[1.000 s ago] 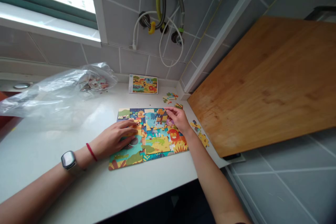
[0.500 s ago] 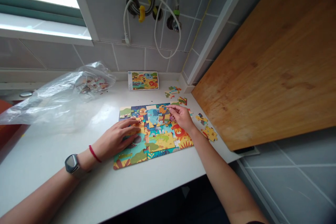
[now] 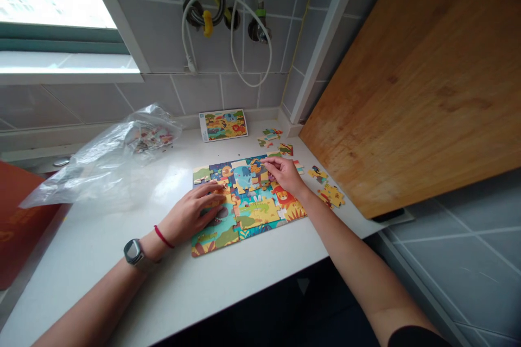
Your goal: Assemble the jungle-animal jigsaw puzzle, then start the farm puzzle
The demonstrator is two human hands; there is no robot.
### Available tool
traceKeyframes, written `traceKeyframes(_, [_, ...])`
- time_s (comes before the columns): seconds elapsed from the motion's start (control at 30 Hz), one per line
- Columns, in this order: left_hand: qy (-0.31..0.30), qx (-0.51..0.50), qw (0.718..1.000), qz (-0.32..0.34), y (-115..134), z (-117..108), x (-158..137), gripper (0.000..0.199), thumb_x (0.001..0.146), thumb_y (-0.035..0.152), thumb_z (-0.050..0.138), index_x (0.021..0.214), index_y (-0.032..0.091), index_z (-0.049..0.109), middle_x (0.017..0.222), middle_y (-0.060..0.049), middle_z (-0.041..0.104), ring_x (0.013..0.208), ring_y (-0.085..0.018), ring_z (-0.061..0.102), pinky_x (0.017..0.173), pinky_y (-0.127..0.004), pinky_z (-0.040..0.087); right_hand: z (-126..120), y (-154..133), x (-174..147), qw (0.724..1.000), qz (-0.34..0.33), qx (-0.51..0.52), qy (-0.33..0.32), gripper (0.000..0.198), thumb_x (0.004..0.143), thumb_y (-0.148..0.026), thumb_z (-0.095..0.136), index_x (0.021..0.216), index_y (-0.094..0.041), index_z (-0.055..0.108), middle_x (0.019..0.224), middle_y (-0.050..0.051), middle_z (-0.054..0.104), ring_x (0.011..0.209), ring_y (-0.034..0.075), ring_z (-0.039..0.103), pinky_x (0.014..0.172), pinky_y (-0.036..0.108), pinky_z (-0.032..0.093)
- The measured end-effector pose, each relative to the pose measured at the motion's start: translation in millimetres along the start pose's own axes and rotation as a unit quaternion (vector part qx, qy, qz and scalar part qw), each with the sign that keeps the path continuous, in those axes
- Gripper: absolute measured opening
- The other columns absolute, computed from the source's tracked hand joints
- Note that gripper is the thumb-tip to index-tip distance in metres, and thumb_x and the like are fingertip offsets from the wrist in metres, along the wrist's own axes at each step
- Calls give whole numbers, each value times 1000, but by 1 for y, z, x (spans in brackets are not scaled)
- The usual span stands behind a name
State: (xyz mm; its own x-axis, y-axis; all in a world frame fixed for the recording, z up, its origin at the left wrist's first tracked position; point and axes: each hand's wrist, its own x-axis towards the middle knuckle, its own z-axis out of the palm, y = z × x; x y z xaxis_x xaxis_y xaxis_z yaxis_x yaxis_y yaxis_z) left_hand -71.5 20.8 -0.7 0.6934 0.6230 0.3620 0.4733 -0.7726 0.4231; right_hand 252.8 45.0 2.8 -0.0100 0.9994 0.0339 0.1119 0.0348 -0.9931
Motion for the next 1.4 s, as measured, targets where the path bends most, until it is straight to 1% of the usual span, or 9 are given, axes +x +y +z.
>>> traceKeyframes(0.27, [-24,-1,1000,-11,4,-5,1,22,106,31,57,119,24,73,141,-14,67,136,-31,62,113,-52,55,-1,-6,0,997,-62,-11,-41,44,76,-61,84,84,-19,77,86,6,78,80,20,71,77,33,57])
traceKeyframes(0.47, [-43,2,999,-18,6,-8,3,22,106,29,55,121,24,71,142,-13,66,140,-31,59,113,-52,55,-3,-13,-5,983,-81,-36,-159,36,79,-53,83,81,-17,82,79,6,79,71,17,68,69,29,53])
traceKeyframes(0.67, [-47,0,999,-13,5,-7,3,22,106,30,55,121,24,70,142,-14,65,140,-31,59,114,-53,55,-4,-20,-10,983,-68,-37,-167,36,76,-51,86,79,-16,82,72,4,76,64,14,64,59,25,47])
traceKeyframes(0.9, [-28,-9,999,-17,11,-7,6,21,105,33,57,116,25,73,141,-12,68,139,-32,59,115,-57,53,3,-17,-11,986,-12,40,-159,55,57,-51,99,75,-20,56,58,-7,61,52,10,55,47,19,41])
traceKeyframes(1.0, [12,-51,996,-75,29,-8,9,23,103,40,59,109,26,76,124,-10,76,121,-32,69,105,-54,58,17,-20,-19,978,-13,48,-203,58,59,-52,98,75,-21,52,58,-9,57,51,9,54,46,19,41])
traceKeyframes(1.07, [18,-143,971,-189,45,-7,9,27,103,47,61,107,24,75,96,-7,79,81,-23,75,75,-39,64,30,-25,-27,969,-8,57,-241,56,61,-52,97,77,-21,52,61,-8,57,52,10,55,46,19,41])
traceKeyframes(1.17, [-40,-332,889,-313,61,-6,9,42,95,60,69,116,23,70,68,0,71,46,-14,60,44,-25,48,49,-34,-38,958,-15,79,-274,54,63,-53,96,78,-21,54,65,-7,60,56,10,57,47,20,42])
traceKeyframes(1.3, [-53,-455,806,-375,62,-7,8,50,83,62,82,108,22,66,52,5,59,40,-13,55,36,-19,36,62,-38,-43,960,-30,119,-253,56,61,-50,98,79,-22,52,70,-6,62,62,12,60,54,22,47])
traceKeyframes(1.4, [-100,-503,763,-394,58,-8,8,50,82,64,81,103,21,66,53,3,63,37,-12,53,34,-18,35,63,-36,-42,959,-29,129,-249,56,61,-47,99,81,-22,53,73,-5,63,63,12,61,57,23,49])
